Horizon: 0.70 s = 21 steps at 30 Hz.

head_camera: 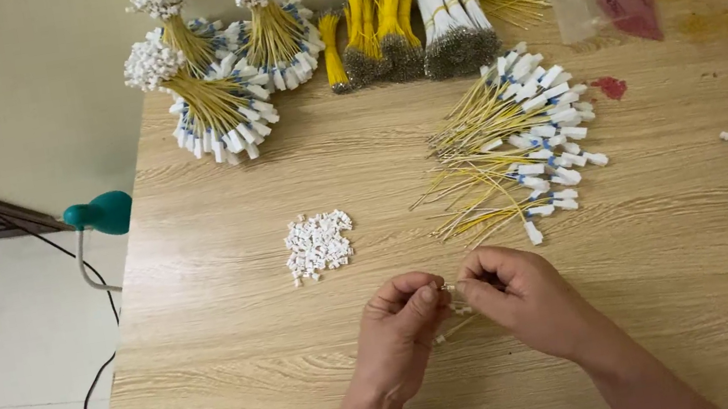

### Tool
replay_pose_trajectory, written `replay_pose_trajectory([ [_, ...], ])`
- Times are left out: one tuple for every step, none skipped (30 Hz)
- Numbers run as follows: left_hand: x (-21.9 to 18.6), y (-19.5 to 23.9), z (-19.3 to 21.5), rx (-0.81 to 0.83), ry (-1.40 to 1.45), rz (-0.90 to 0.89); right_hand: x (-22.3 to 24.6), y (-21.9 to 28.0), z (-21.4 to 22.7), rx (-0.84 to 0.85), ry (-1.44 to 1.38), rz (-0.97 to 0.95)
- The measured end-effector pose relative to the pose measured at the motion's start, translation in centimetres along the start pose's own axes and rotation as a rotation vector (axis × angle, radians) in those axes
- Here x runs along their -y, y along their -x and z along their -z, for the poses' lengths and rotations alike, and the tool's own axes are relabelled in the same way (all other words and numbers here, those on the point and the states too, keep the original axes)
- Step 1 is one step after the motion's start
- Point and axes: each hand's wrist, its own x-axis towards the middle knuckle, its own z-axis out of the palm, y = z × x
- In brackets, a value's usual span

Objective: The person repeatedly picks small white foam pieces and inserts them onto the ends of thin yellow sticks. The assembled swabs are placed into a growing pile on the table. Bundles of finished swabs and loose sticks are visible nearby.

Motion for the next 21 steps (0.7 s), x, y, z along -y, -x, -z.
replay_pose_trajectory([
  [-0.1,0.1,-0.3,0.001,-0.001,0.003,0.3,0.1,0.0,-0.002,-0.001,-0.001],
  [-0.2,0.2,-0.6,0.013,0.025,0.03,0.7,0.1,0.0,-0.005,0.016,0.012],
  [-0.3,0.3,-0.9,0.025,0.052,0.057,1.0,0.2,-0.1,-0.007,0.033,0.024],
  [-0.4,0.3,-0.9,0.024,0.051,0.059,0.6,0.1,0.0,-0.008,0.032,0.023],
  [-0.3,0.3,-1.0,0.038,0.04,0.054,0.2,-0.1,0.0,-0.01,0.022,0.03],
  [-0.3,0.3,-1.0,0.051,0.029,0.048,-0.3,-0.2,0.0,-0.011,0.012,0.038],
  [-0.4,0.4,-1.0,0.051,0.03,0.05,0.0,-0.2,0.0,-0.013,0.013,0.036],
  [-0.4,0.5,-1.1,0.037,-0.003,0.054,0.3,-0.1,0.1,0.014,-0.03,0.041],
  [-0.5,0.5,-1.1,0.021,-0.036,0.057,0.5,-0.1,0.1,0.042,-0.072,0.047],
  [-0.4,0.4,-1.1,0.021,-0.035,0.058,0.4,-0.1,0.2,0.042,-0.071,0.045],
  [-0.4,0.3,-1.1,0.018,-0.026,0.033,0.2,-0.2,0.2,0.031,-0.047,0.034],
  [-0.3,0.3,-1.0,0.014,-0.017,0.007,0.0,-0.2,0.2,0.02,-0.022,0.024],
  [-0.4,0.3,-1.1,0.013,-0.016,0.007,0.1,-0.3,0.1,0.021,-0.022,0.023],
  [-0.4,0.3,-1.3,0.014,-0.013,-0.013,0.2,-0.4,0.1,0.001,0.028,0.005],
  [-0.5,0.3,-1.4,0.014,-0.011,-0.032,0.2,-0.4,0.1,-0.019,0.078,-0.015],
  [-0.4,0.3,-1.4,0.014,-0.01,-0.031,0.0,-0.5,0.1,-0.019,0.078,-0.016],
  [-0.4,0.3,-1.3,0.017,-0.034,-0.034,-0.2,-0.6,0.1,-0.023,0.068,-0.011],
  [-0.3,0.3,-1.3,0.02,-0.058,-0.038,-0.4,-0.6,0.0,-0.026,0.059,-0.005],
  [-0.4,0.4,-1.3,0.019,-0.057,-0.037,-0.1,-0.6,0.1,-0.026,0.059,-0.007],
  [-0.6,0.5,-1.4,0.016,-0.094,-0.024,0.2,-0.5,0.1,-0.02,0.045,-0.018],
  [-0.7,0.7,-1.4,0.014,-0.132,-0.011,0.6,-0.4,0.0,-0.015,0.031,-0.03],
])
